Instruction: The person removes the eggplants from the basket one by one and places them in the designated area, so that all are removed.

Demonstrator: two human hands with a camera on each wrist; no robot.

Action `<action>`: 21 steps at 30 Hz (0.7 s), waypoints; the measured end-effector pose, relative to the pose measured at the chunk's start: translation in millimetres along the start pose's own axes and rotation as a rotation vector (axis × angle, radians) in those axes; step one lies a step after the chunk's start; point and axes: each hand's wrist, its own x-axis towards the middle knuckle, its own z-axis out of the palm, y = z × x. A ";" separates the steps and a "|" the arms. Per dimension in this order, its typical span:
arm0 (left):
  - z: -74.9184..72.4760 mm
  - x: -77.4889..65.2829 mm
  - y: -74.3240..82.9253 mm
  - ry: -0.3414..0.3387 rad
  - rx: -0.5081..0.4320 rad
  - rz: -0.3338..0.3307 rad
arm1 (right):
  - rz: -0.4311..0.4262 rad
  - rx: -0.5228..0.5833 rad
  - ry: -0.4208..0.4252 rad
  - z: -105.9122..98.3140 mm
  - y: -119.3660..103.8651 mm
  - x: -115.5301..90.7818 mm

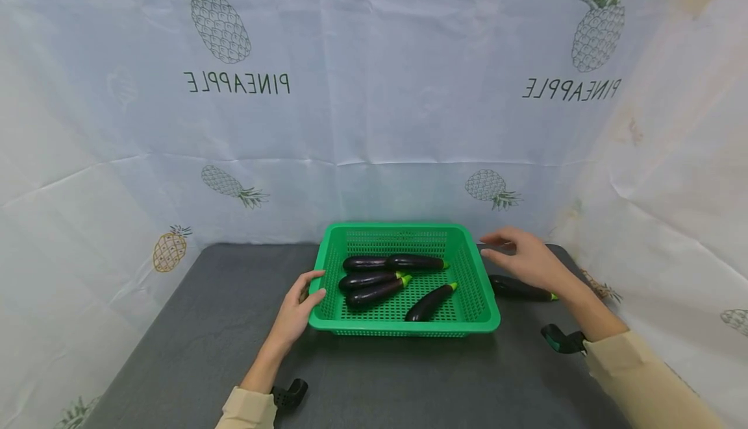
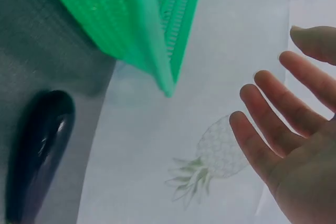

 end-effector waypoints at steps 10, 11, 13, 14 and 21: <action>-0.7 -0.9 0.1 0.004 -0.004 0.015 | -0.015 0.016 -0.023 2.8 -25.4 18.7; -0.8 -1.0 0.0 0.003 -0.004 0.016 | -0.021 0.015 -0.023 3.8 -27.1 21.0; -0.7 -1.0 -0.2 0.004 -0.002 0.021 | -0.035 0.017 -0.024 6.3 -30.4 25.8; -0.6 -0.9 -0.4 0.004 -0.003 0.023 | -0.041 0.018 -0.025 7.7 -31.8 28.3; 1.0 0.2 -0.7 -0.001 -0.008 0.025 | -0.076 0.021 -0.023 17.5 -39.6 45.7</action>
